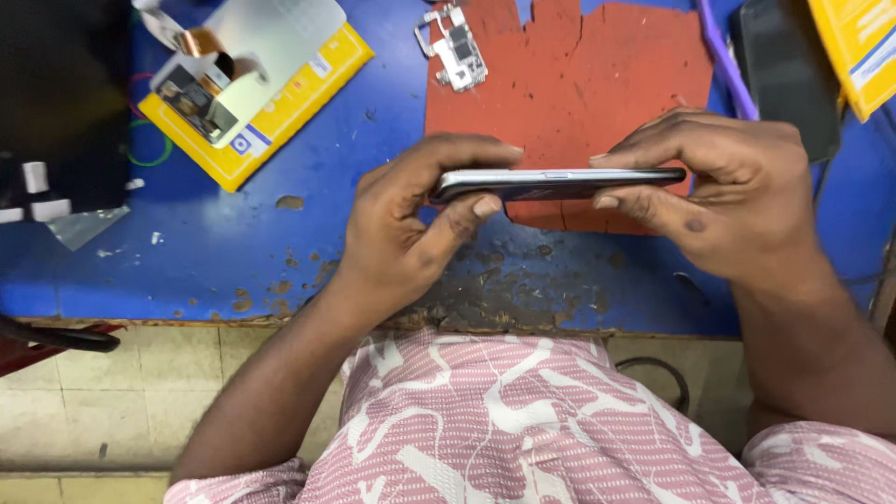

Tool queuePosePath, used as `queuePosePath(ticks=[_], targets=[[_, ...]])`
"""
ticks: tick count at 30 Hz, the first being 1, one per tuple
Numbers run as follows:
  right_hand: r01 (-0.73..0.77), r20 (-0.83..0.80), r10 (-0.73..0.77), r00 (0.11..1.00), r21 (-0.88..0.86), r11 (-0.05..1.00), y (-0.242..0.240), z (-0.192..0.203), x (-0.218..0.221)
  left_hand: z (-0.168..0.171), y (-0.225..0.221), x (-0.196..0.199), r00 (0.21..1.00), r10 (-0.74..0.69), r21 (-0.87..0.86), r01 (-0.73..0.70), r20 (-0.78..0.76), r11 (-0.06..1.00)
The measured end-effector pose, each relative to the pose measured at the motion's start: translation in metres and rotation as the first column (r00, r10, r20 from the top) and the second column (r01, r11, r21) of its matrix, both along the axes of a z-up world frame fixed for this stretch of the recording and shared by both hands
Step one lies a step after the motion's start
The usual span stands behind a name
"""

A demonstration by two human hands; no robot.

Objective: The person uses tweezers to place small components into a smartphone chassis, then presses the screen edges to seat the display. They power on the device and navigate the touchscreen settings to verify functionality.

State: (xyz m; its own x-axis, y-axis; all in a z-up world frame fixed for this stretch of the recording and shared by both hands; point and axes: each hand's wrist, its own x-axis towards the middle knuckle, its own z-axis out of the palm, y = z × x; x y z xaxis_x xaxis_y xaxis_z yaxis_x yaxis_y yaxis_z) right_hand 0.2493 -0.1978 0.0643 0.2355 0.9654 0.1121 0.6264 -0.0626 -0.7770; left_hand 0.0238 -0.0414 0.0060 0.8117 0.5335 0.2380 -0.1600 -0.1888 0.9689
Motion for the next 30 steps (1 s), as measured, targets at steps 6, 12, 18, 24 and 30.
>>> queuePosePath(ticks=[6, 12, 18, 24, 30], targets=[[0.066, -0.014, -0.065, 0.998, 0.080, 0.995, 0.003, 0.009, -0.008, 0.003, 0.005, 0.010, 0.998, -0.059, -0.071, 0.059, 0.007, 0.996], [0.023, 0.067, -0.031, 0.997, 0.109, 0.994, -0.002, 0.002, -0.014, 0.001, 0.007, 0.010, 0.995, -0.083, -0.154, 0.074, -0.053, 0.985], [-0.075, 0.120, 0.073, 0.990, 0.014, 0.997, -0.007, -0.005, -0.016, 0.015, 0.015, 0.011, 0.983, -0.141, -0.187, 0.118, -0.119, 0.975], [-0.086, 0.065, 0.086, 0.994, 0.000, 0.996, -0.010, -0.014, -0.016, 0.024, 0.023, 0.014, 0.943, -0.177, -0.226, 0.114, -0.283, 0.967], [0.117, -0.635, -0.038, 0.771, 0.083, 0.990, -0.002, -0.039, -0.028, 0.021, 0.043, 0.040, 0.990, -0.135, -0.289, 0.116, -0.047, 0.950]])
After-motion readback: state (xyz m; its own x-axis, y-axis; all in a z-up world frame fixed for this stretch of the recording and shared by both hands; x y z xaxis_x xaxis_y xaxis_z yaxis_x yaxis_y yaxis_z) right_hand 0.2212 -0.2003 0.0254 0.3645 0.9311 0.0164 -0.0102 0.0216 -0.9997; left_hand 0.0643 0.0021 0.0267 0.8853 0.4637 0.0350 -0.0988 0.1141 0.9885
